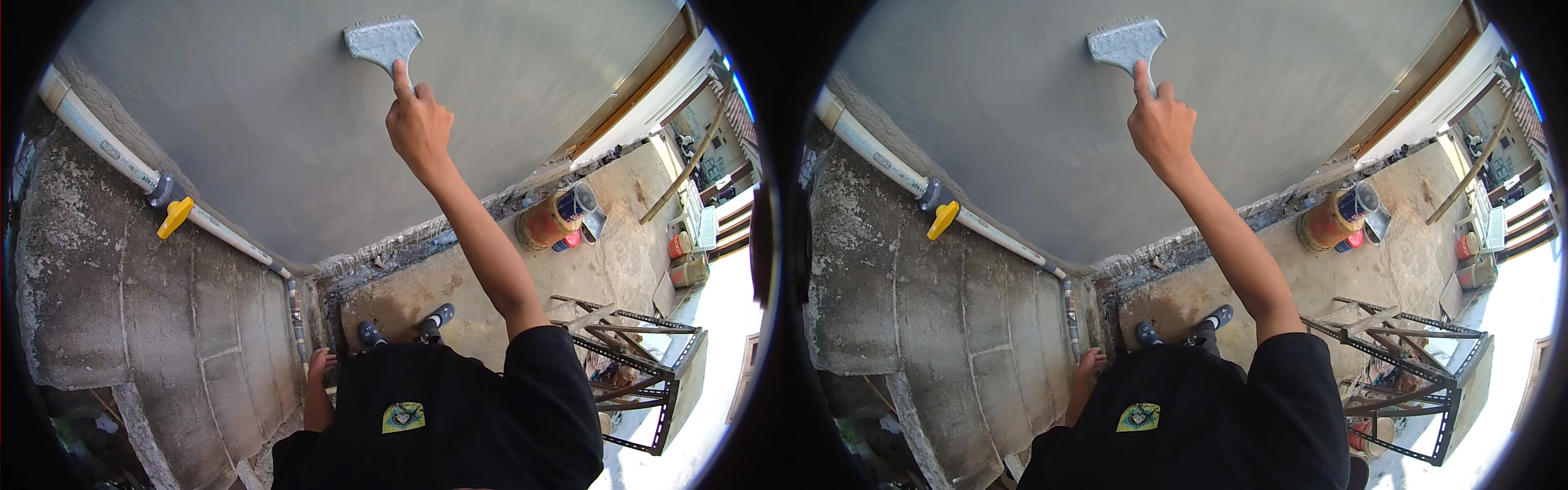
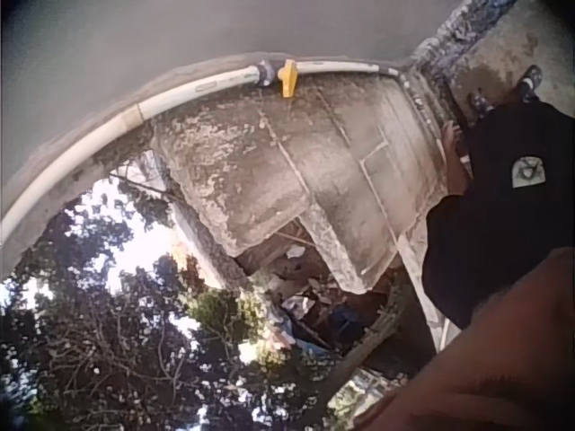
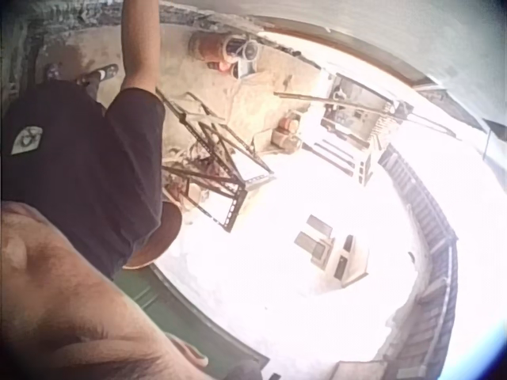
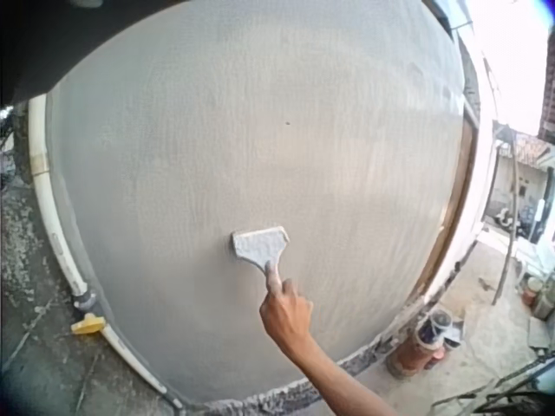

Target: Applying plaster or skim coat to an outdoor wall using a spreader.

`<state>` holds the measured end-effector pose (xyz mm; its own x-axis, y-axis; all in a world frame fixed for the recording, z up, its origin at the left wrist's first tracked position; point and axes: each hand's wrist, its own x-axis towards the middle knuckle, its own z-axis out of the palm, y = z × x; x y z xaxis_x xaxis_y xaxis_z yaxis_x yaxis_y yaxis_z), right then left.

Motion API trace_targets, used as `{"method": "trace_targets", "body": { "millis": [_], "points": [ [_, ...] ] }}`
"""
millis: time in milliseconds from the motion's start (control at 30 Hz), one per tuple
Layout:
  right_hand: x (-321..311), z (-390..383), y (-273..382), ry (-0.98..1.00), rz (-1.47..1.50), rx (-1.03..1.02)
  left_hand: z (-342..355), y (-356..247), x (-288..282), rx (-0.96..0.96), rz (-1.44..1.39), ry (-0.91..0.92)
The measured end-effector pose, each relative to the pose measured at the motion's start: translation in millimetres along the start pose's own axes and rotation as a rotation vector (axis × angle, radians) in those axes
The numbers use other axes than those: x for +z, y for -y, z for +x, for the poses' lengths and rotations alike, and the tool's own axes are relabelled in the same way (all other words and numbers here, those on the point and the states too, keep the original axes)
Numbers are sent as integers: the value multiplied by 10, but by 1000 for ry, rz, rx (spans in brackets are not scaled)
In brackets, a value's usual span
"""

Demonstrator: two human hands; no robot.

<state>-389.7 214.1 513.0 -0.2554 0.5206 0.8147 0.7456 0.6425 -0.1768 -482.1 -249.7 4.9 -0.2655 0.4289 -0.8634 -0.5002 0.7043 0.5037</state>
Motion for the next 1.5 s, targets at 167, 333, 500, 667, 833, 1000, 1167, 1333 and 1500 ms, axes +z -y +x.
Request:
{"method": "trace_targets", "body": {
  "millis": [167, 333, 500, 667, 833, 1000, 1167, 1333, 1500],
  "points": [
    [450, -1153, -222, 325, -53, 72, -135, -22, 177, -65, -61, -51],
    [479, -1251, -266, 669, 39, 165, -107, 451, 20, 39, 221, 59],
    [-231, -266, 191, 589, 185, 165, -152, 586, -72, 161, 502, 141],
    [-605, 179, 483, 299, 145, 58, -172, 197, 101, -161, 15, -40],
    [-122, -76, 583, 162, -96, -62, -137, 161, 10, -157, -17, -59],
    [272, -993, 391, 530, -72, 9, -134, 134, 9, -98, -60, -76],
    [327, -1045, 255, 789, 76, 149, -185, 227, -17, -156, 8, -39],
    [-43, -383, 439, 665, 193, 92, -214, 240, -13, -153, 7, -50],
    [-494, 31, 732, 412, 176, 69, -277, 212, 39, -137, -38, -40]
  ]
}}
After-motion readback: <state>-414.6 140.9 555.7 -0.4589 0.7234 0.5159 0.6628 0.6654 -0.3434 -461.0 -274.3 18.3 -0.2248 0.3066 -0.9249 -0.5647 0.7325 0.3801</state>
